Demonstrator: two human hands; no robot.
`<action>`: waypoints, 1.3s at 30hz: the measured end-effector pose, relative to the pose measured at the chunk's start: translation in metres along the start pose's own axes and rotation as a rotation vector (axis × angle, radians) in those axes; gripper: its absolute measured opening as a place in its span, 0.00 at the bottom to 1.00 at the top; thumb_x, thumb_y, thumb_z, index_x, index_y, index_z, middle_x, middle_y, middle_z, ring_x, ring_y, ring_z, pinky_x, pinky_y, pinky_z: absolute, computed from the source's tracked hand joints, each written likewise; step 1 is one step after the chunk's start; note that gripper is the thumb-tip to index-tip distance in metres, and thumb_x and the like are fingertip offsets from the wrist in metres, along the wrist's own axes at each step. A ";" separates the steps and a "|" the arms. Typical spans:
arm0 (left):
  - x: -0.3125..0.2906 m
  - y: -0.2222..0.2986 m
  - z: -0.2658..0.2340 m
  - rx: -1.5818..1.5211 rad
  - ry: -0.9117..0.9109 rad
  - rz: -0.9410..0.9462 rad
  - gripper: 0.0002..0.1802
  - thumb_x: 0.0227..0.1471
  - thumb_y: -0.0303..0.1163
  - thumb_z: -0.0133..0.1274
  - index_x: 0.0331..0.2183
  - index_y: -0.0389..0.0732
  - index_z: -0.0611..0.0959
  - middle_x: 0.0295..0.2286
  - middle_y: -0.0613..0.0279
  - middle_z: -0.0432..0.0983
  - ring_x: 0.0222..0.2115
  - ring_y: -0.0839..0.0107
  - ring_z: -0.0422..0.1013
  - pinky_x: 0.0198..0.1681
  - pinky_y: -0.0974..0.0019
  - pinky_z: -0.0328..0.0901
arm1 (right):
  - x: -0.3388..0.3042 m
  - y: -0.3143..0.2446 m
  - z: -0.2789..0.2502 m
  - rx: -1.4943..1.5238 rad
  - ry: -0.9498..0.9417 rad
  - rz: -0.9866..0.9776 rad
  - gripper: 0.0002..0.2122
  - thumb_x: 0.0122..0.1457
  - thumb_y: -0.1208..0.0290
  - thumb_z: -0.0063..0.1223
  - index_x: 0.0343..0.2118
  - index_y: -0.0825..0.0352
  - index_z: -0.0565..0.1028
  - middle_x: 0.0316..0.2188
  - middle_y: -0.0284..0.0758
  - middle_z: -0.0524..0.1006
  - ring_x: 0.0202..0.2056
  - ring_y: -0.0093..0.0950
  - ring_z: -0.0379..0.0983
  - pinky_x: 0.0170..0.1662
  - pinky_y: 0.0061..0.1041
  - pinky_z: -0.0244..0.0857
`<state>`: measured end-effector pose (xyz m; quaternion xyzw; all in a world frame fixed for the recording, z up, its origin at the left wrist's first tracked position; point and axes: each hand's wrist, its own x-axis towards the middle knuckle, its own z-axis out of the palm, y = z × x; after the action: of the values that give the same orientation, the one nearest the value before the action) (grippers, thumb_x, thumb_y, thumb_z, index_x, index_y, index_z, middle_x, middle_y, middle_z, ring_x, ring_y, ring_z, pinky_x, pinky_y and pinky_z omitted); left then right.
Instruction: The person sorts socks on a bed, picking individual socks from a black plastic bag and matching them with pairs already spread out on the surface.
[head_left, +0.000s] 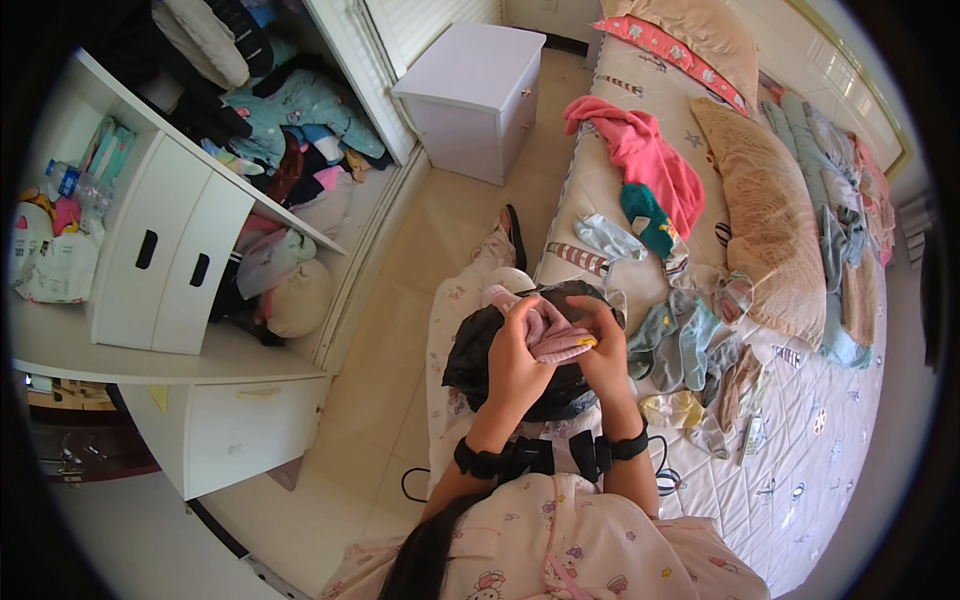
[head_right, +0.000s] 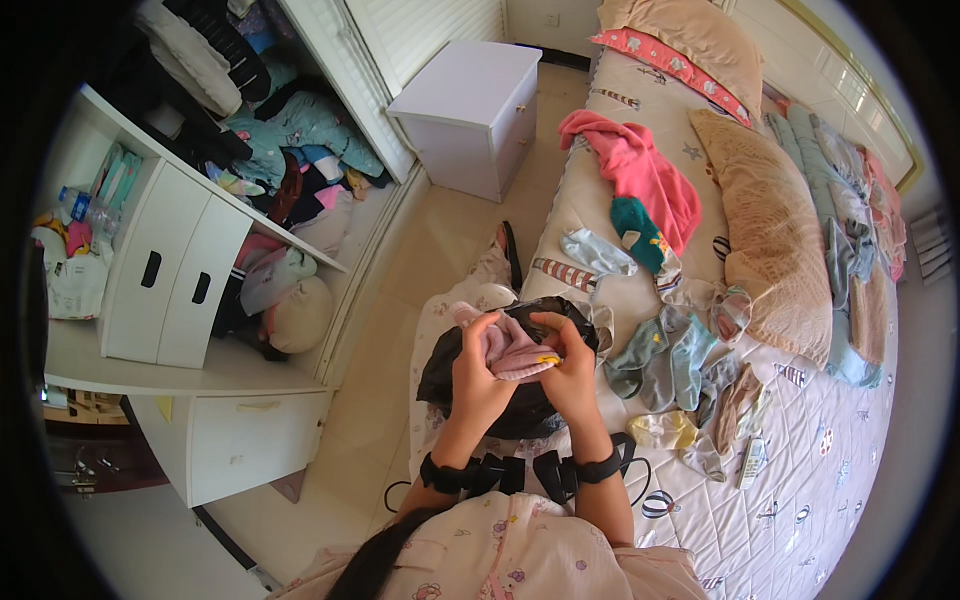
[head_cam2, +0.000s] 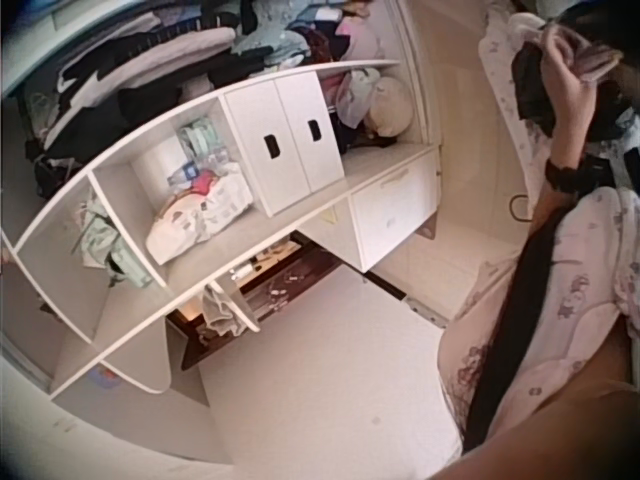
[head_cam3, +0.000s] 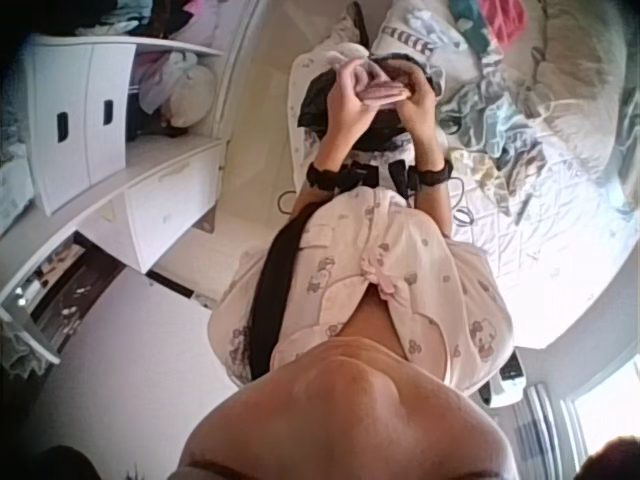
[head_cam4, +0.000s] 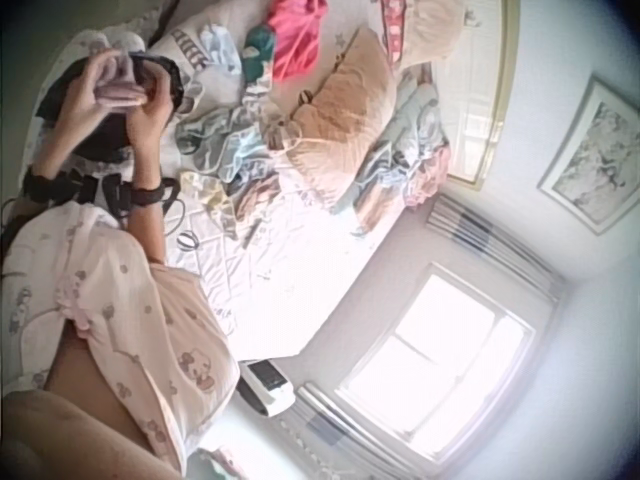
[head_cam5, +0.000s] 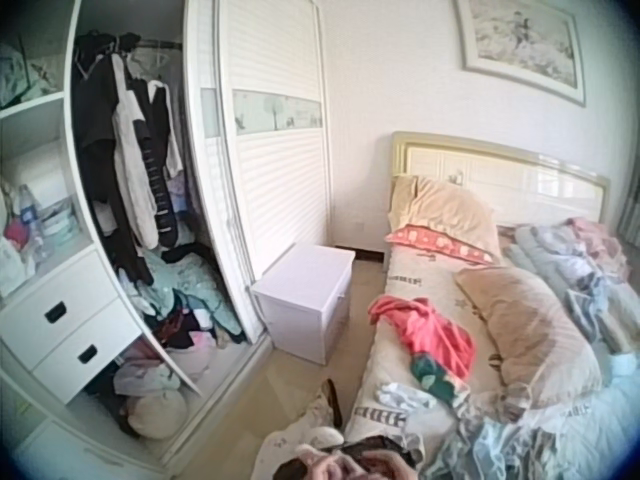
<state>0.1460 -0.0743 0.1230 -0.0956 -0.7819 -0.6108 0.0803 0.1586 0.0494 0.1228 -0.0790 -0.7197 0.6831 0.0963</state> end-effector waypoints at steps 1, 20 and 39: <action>0.000 -0.004 0.001 0.076 0.000 -0.006 0.31 0.37 0.26 0.60 0.45 0.40 0.66 0.29 0.52 0.70 0.31 0.56 0.71 0.34 0.65 0.64 | 0.000 -0.003 0.000 0.000 -0.001 -0.002 0.18 0.41 0.87 0.48 0.39 0.69 0.71 0.19 0.29 0.68 0.21 0.19 0.62 0.26 0.14 0.57; -0.001 -0.016 0.001 -0.283 0.078 -0.143 0.30 0.41 0.18 0.55 0.48 0.40 0.64 0.42 0.60 0.62 0.41 0.73 0.63 0.45 0.70 0.61 | -0.006 0.001 0.026 -0.319 0.110 -0.155 0.24 0.37 0.90 0.45 0.43 0.69 0.68 0.28 0.39 0.72 0.28 0.31 0.70 0.34 0.23 0.65; 0.001 -0.027 -0.015 -0.589 0.034 -0.224 0.26 0.44 0.18 0.50 0.46 0.42 0.63 0.42 0.58 0.63 0.41 0.68 0.65 0.44 0.69 0.62 | -0.007 -0.002 0.043 -0.415 0.054 -0.145 0.24 0.36 0.85 0.50 0.43 0.67 0.67 0.23 0.41 0.71 0.26 0.37 0.70 0.30 0.28 0.64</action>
<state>0.1384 -0.0954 0.1016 -0.0178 -0.5757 -0.8175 -0.0055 0.1546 0.0062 0.1223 -0.0636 -0.8459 0.5090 0.1463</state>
